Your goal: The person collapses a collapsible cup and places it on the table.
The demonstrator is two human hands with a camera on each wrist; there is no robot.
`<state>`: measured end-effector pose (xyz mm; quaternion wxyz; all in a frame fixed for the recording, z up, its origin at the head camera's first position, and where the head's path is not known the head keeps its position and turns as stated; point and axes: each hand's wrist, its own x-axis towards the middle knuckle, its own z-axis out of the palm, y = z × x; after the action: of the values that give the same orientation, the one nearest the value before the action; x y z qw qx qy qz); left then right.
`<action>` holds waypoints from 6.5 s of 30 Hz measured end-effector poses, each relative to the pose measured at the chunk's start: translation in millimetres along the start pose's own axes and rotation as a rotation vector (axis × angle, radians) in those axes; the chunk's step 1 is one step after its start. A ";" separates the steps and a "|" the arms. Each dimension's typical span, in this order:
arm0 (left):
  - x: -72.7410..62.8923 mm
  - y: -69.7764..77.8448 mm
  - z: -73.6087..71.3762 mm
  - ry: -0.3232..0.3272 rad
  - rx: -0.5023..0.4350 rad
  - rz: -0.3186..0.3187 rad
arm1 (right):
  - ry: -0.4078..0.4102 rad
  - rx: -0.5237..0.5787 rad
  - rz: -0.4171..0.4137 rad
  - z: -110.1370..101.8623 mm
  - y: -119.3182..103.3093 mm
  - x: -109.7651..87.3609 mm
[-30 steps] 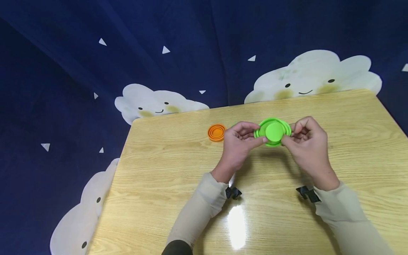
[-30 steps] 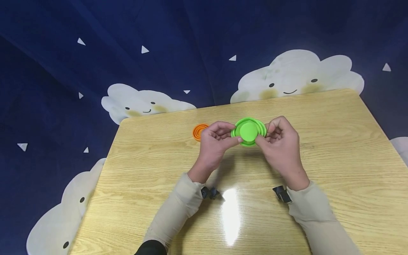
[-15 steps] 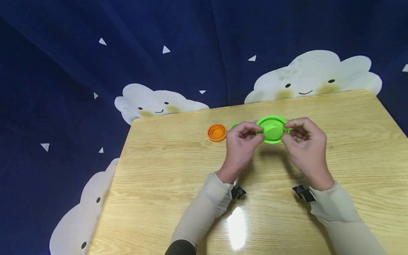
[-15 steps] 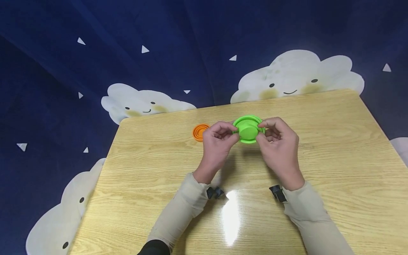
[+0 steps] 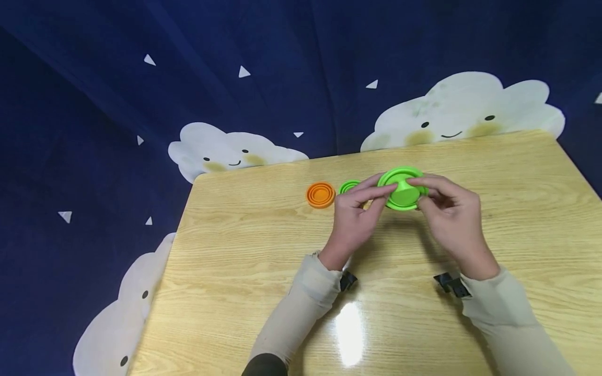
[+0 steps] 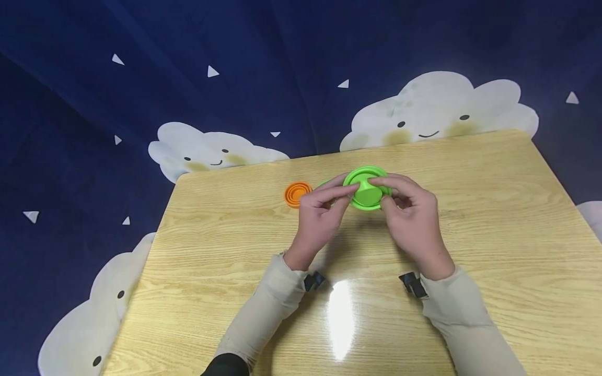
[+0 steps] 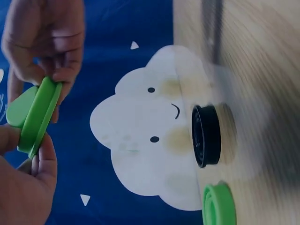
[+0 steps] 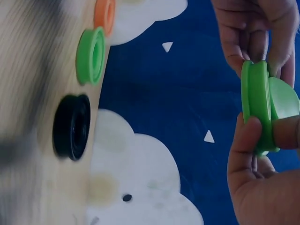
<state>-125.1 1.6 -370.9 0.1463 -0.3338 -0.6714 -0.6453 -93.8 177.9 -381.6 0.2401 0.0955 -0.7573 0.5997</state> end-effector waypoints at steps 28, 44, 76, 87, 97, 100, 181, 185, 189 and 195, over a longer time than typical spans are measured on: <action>-1.2 -10.7 -0.4 0.034 0.280 0.077 | -0.034 -0.327 -0.242 -2.3 -10.4 0.1; 2.9 -7.5 -0.9 0.139 -0.209 -0.360 | -0.132 -0.010 0.130 -19.6 -9.5 6.2; 11.2 -17.2 -5.4 0.003 -0.723 -0.894 | -0.049 0.036 0.030 -21.7 -5.2 13.5; 8.8 -17.4 -2.1 0.113 -0.613 -0.759 | -0.044 0.064 0.104 -25.4 -11.4 12.8; 9.4 -14.9 1.1 0.170 -0.434 -0.689 | -0.056 -0.050 0.104 -30.6 -12.3 11.5; 9.7 -13.3 2.4 0.176 -0.444 -0.663 | -0.057 -0.080 0.110 -32.0 -12.1 11.0; 26.8 -105.3 108.9 -0.291 0.838 -0.511 | -0.316 -0.571 0.376 -79.9 109.1 26.6; 29.6 -106.9 114.1 -0.339 0.915 -0.533 | -0.331 -0.577 0.369 -79.6 113.1 27.5; 32.6 -106.6 118.9 -0.405 1.026 -0.538 | -0.345 -0.583 0.368 -79.3 115.6 28.5; 34.8 -105.1 123.7 -0.478 1.120 -0.540 | -0.379 -0.598 0.370 -81.3 118.4 29.8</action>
<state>-188.6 135.7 -445.3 -0.0221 -0.1615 -0.9791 -0.1214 -150.6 290.8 -456.0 0.0012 -0.0077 -0.9337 0.3579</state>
